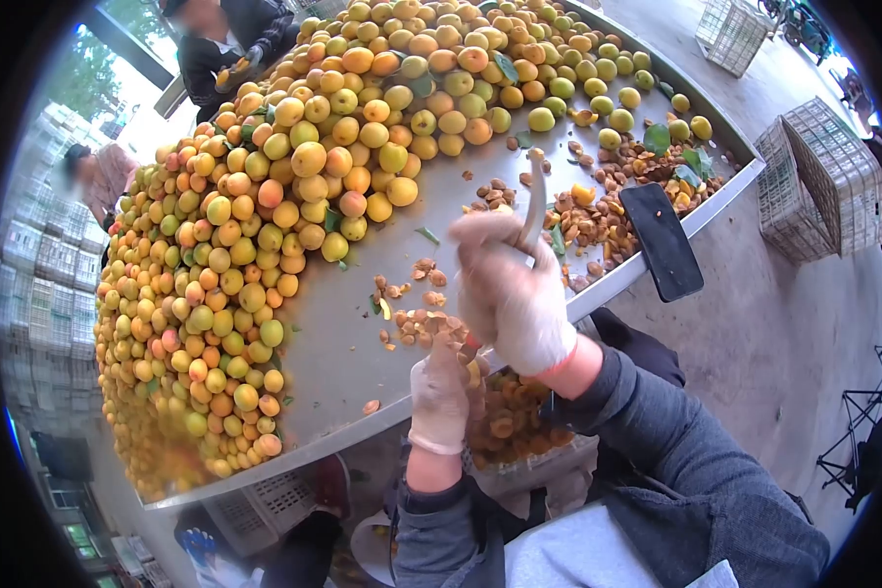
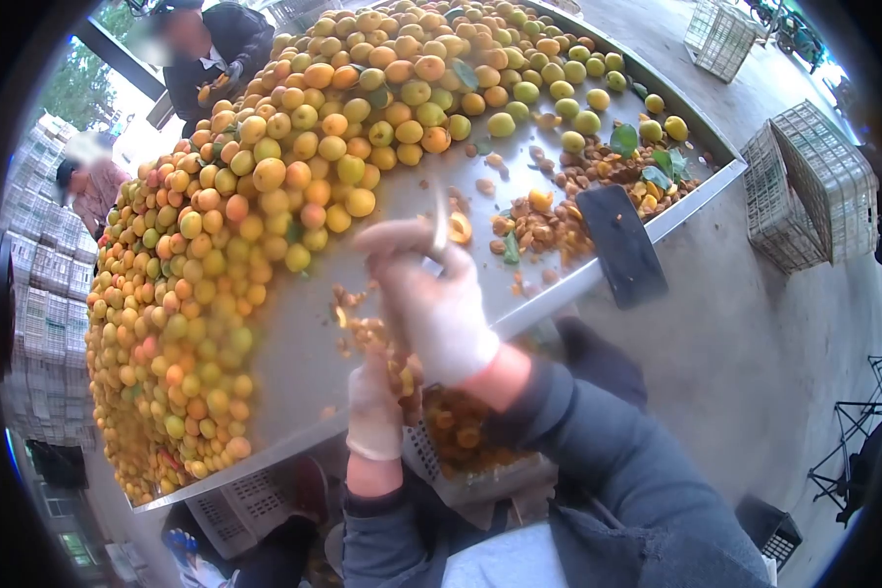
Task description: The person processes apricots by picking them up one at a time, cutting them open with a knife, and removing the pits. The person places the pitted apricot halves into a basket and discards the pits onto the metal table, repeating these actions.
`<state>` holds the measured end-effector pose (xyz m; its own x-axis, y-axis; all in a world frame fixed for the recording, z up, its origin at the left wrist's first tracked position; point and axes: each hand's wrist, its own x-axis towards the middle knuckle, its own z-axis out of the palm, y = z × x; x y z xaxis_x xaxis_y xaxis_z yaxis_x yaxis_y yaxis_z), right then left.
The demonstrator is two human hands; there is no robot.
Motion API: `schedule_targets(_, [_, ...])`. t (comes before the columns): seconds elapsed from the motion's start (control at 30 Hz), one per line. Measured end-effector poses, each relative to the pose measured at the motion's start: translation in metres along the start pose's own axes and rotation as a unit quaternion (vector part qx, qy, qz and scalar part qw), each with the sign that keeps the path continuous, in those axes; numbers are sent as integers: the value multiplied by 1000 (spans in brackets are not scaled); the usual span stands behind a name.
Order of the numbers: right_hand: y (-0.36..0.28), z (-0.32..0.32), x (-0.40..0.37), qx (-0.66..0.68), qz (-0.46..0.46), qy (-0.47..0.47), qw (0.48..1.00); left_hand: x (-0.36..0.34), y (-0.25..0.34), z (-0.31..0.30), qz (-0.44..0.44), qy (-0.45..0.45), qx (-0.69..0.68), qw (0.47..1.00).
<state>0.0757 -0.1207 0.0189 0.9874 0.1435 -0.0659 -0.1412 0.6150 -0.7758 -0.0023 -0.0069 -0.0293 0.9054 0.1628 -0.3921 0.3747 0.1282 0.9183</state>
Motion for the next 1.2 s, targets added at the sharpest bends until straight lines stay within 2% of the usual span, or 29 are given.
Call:
schedule_targets(0.03, [1, -1, 5, 83, 40, 26, 995, -4, 10, 3, -52, 0, -69, 996])
schedule_targets(0.07, [2, -2, 9, 165, 79, 52, 982, -5, 13, 3, -50, 1, -70, 996])
schedule_targets(0.13, [6, -7, 16, 195, 95, 64, 974, -5, 16, 3, -96, -21, -153, 983])
schedule_targets(0.27, [13, -12, 19, 252, 106, 63, 960, -6, 20, 1, -108, -38, -188, 976])
schedule_targets(0.4, [17, -12, 17, 260, 103, 50, 959, -6, 10, -6, -70, -26, -84, 994])
schedule_targets(0.47, [8, 3, 5, 43, 8, 52, 998, 0, -2, -6, -59, -11, -39, 997])
schedule_targets(0.5, [4, 10, -3, -45, -31, 30, 998, 2, -9, -3, 13, 2, 20, 1000])
schedule_targets(0.53, [6, 9, -2, -46, -28, 28, 998, 4, -15, -3, 84, 17, 79, 993])
schedule_targets(0.57, [6, 6, 1, 7, 3, 17, 1000, 7, -20, -8, 83, 20, 80, 993])
schedule_targets(0.6, [6, 3, 4, 60, 34, 6, 998, 9, -25, -16, 93, -18, 44, 995])
schedule_targets(0.63, [-1, 2, 9, 159, 114, 37, 980, 10, -27, -20, 102, -56, 7, 993])
schedule_targets(0.67, [5, -4, 12, 159, 115, 37, 980, 4, -11, -13, 102, -56, 7, 993])
schedule_targets(0.73, [20, -15, 20, 281, 139, 10, 950, -10, 22, 3, -74, -10, -111, 991])
schedule_targets(0.83, [23, -17, 21, 291, 157, 15, 944, -11, 21, -4, -59, -58, -114, 990])
schedule_targets(0.97, [24, -15, 19, 299, 167, 29, 939, -10, 14, -7, -28, -55, -106, 992])
schedule_targets(1.03, [27, -18, 21, 294, 150, 16, 944, -10, 17, -12, -121, -133, -251, 951])
schedule_targets(1.07, [26, -16, 20, 288, 133, 3, 948, -6, 4, -13, -120, -133, -252, 951])
schedule_targets(1.1, [22, -12, 17, 287, 134, 2, 948, 4, -18, -13, -6, -66, -162, 985])
schedule_targets(1.13, [11, 0, 10, 187, 89, 44, 977, 9, -25, -10, 109, 3, -67, 992])
schedule_targets(1.17, [4, 10, 3, 85, 43, 85, 992, 9, -29, -8, 111, 6, -67, 992])
schedule_targets(1.2, [4, 15, -4, 86, 46, 81, 992, 8, -25, -4, 178, 62, 66, 980])
